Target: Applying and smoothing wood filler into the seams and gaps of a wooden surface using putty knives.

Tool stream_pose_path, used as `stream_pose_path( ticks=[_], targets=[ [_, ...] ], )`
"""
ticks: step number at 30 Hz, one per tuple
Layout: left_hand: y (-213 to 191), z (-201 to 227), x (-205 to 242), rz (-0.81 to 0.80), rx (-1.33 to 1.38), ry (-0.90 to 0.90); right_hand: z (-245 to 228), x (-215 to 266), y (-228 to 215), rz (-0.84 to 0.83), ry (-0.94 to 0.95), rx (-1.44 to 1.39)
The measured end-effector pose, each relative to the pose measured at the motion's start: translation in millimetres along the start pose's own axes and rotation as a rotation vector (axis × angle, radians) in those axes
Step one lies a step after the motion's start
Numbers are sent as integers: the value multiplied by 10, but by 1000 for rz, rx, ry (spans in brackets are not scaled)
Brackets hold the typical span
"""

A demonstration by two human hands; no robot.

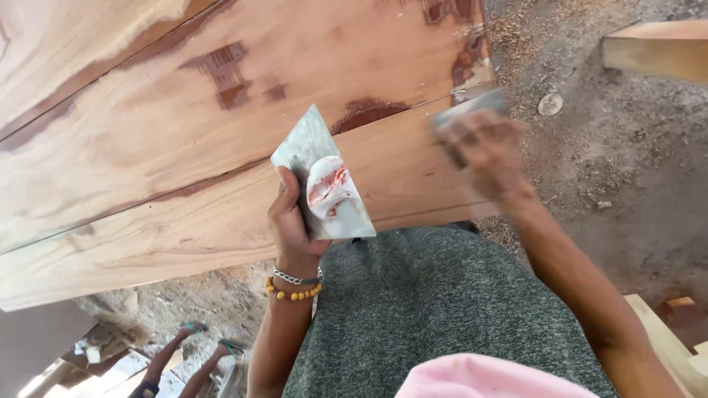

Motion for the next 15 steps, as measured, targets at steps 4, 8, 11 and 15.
stream_pose_path(
  ticks=[4, 8, 11, 15],
  targets=[
    [168, 5, -23, -19, -27, -14, -97, 10, 126, -48, -69, -3],
    [27, -16, -3, 4, -41, 12, 275, -63, 185, -45, 83, -95],
    [-22, -76, -19, 7, -6, -14, 594, -91, 236, -76, 148, 37],
    [20, -47, -60, -23, -13, 0, 856, -280, 60, 120, 279, 38]
  ],
)
Point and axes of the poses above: each hand's wrist, its own x-axis away from the middle knuckle, its own y-axis out of the palm, z = x × y, the point moved 5 cm from there along -x, towards the middle knuckle, and after that the axes turned 8 degrees about -z, right-handed, at the moved point
